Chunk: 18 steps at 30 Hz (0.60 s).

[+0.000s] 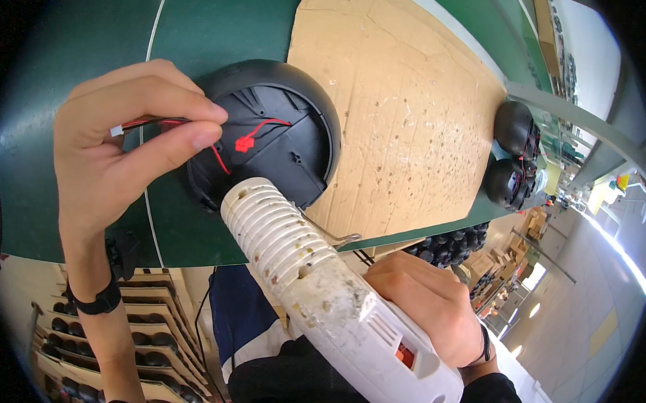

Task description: Applying hot glue to wires inside plastic housings and organizing assembled parts on an assembly line.

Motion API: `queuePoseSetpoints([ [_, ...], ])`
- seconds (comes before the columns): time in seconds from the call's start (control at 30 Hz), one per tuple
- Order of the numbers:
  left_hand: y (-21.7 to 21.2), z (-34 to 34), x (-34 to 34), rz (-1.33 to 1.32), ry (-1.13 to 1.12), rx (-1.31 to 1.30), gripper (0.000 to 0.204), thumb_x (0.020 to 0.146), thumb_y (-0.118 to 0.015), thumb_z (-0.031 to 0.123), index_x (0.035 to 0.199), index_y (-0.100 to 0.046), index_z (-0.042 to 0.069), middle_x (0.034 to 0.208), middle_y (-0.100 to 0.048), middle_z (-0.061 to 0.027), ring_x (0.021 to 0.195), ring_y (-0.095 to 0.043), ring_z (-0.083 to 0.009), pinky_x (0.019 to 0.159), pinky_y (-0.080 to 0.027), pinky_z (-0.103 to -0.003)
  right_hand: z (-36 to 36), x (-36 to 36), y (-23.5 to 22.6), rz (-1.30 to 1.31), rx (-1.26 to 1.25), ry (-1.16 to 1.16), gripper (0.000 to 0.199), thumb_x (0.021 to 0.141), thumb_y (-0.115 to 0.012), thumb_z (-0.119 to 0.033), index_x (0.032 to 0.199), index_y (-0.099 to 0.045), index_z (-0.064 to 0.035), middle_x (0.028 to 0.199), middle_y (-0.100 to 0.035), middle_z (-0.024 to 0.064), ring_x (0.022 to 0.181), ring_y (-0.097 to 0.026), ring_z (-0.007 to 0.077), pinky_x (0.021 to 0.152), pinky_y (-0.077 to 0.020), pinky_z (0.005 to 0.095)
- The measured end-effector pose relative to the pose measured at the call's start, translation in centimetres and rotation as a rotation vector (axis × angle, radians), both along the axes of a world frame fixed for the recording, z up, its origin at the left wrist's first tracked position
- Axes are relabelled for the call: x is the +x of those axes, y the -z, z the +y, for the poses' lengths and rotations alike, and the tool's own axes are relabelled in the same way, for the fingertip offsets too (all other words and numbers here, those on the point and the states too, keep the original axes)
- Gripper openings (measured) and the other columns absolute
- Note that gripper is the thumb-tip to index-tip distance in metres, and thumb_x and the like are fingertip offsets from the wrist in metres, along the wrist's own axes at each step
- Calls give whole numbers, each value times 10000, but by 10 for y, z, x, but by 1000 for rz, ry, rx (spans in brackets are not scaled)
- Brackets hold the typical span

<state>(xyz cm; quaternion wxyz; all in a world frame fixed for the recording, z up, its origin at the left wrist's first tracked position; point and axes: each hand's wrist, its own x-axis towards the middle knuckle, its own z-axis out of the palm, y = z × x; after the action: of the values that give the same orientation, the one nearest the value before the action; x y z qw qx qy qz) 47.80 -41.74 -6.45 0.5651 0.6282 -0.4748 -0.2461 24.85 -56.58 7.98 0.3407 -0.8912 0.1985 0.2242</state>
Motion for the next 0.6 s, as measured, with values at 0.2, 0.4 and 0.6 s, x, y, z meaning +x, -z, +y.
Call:
queuePoseSetpoints([
  [0.2,1,2,0,1,-11,-13,118,766,-761,-11,880,-738,11,818,-691,-90,687,-639,-136,591,-482,-226,2,3,-2,46,-21,15,238,703,-743,-38,903,-627,16,809,-626,142,710,-648,288,633,-527,350],
  [0.4,-8,16,-5,-16,-38,37,142,728,-760,-29,861,-731,10,792,-672,-90,624,-591,-141,540,-416,-243,3,8,-1,52,-20,22,235,689,-750,-48,878,-621,6,747,-603,116,649,-630,274,577,-500,347],
  [0.6,-18,43,-26,23,-74,1,231,626,-775,-63,837,-728,19,777,-646,-89,655,-589,-194,556,-422,-273,-1,10,-2,28,-30,-12,237,677,-753,-52,871,-625,-4,717,-592,108,621,-624,265,549,-483,328],
])
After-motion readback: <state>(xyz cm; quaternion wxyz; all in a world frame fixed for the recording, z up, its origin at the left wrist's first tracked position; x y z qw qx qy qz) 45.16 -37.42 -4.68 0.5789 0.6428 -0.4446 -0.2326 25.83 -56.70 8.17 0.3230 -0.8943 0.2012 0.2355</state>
